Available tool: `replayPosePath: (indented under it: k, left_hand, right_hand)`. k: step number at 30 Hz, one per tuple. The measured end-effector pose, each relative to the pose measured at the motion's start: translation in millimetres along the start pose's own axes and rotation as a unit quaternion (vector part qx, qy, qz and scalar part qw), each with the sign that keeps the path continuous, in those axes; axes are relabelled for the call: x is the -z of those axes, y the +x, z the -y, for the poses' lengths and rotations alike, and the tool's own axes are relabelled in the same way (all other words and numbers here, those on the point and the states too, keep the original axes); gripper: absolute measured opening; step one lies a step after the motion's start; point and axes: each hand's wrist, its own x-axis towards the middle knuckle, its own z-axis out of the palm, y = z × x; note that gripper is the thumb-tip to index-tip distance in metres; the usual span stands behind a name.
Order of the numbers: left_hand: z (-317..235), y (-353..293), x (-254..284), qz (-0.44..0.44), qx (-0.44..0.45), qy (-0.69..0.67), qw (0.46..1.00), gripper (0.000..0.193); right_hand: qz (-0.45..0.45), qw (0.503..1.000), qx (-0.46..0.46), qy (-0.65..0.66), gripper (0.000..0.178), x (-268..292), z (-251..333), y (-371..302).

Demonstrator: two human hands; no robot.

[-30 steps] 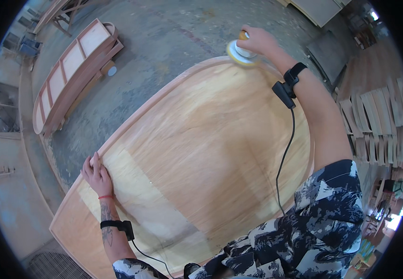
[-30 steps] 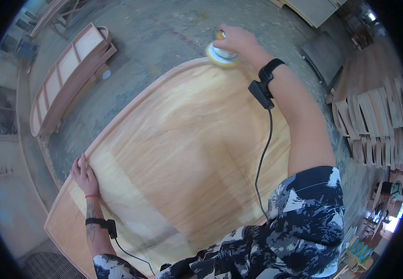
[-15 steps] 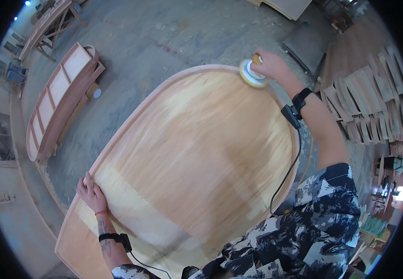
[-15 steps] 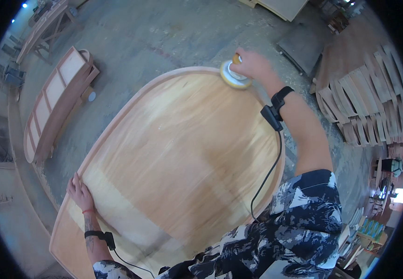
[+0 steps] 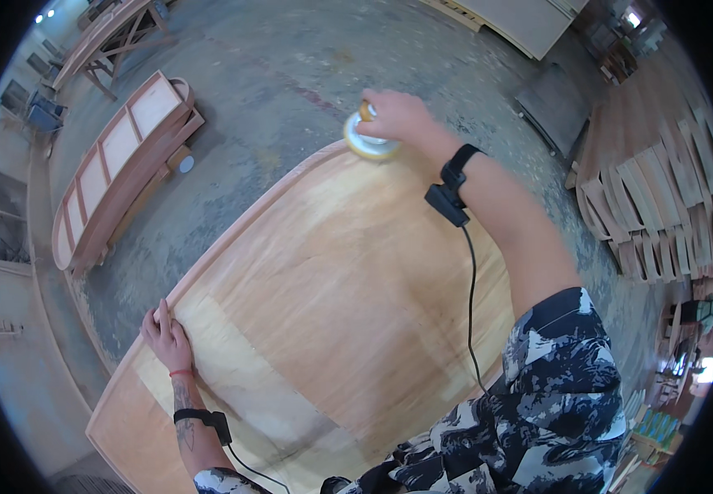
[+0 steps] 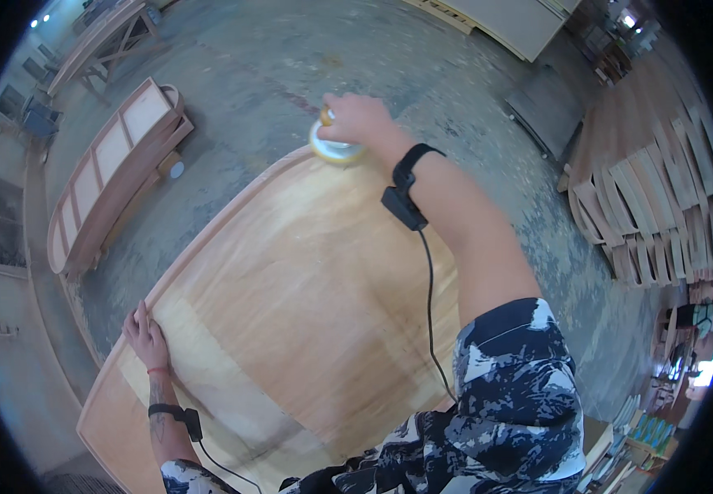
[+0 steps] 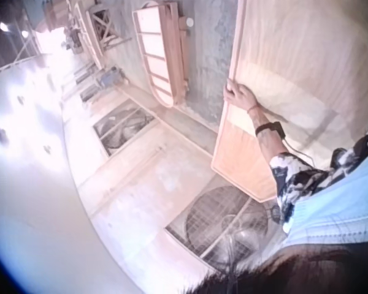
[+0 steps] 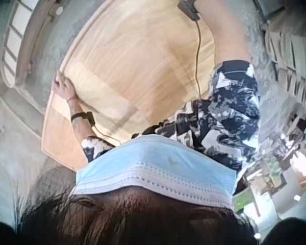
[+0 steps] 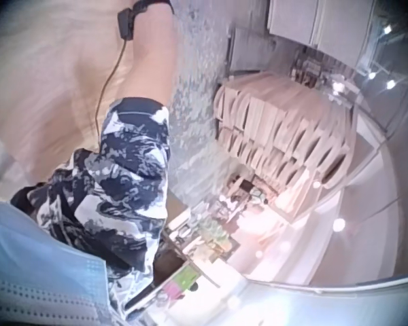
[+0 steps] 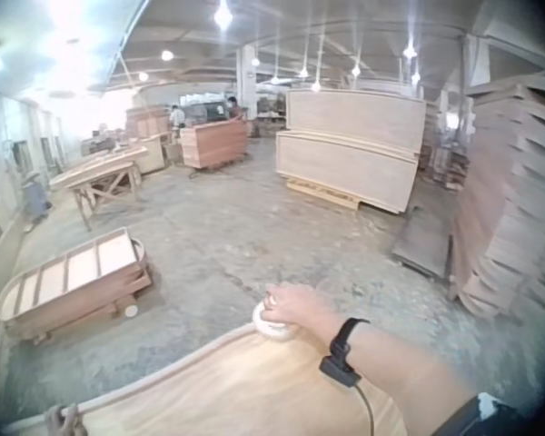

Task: The recorder uses a handheld power sander to smooth the surface and edges of a large oval-shaped wooden panel.

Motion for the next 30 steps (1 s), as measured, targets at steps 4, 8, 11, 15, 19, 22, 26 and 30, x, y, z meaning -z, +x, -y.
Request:
replayPosePath:
  k: [4, 8, 11, 15, 19, 22, 26, 30]
  left_hand:
    - [-11, 2, 9, -0.001, 0.019, -0.028, 0.999, 0.047]
    - [-7, -14, 11, 0.001, 0.020, -0.026, 0.999, 0.048]
    - [-8, -17, 6, -0.005, 0.024, -0.026, 0.999, 0.048]
    - [-3, -16, -4, -0.012, 0.017, -0.011, 1.000, 0.047]
    - [11, -12, -14, 0.023, 0.007, -0.033, 0.999, 0.048]
    - [20, -7, -13, 0.015, -0.029, -0.006, 0.999, 0.049]
    - [31, 4, -22, -0.009, -0.033, 0.023, 0.999, 0.049]
    - [30, 5, -32, 0.004, -0.030, 0.036, 0.999, 0.048]
  right_hand:
    - [0.043, 0.998, 0.048, 0.003, 0.056, 11, 44, 10]
    - [0.029, 0.997, 0.064, 0.026, 0.056, 5, 35, 1]
    - [0.050, 0.999, -0.016, 0.013, 0.055, 0, -9, -17]
    - [0.022, 0.994, -0.102, -0.011, 0.058, 3, -68, -56]
    - [0.063, 0.969, -0.238, 0.033, 0.063, 28, -127, -115]
    - [0.076, 0.958, -0.275, 0.028, 0.060, 51, -153, -192]
    - [0.023, 0.973, -0.229, -0.021, 0.056, 47, -167, -308]
    - [0.032, 0.967, -0.253, -0.001, 0.056, 49, -126, -412]
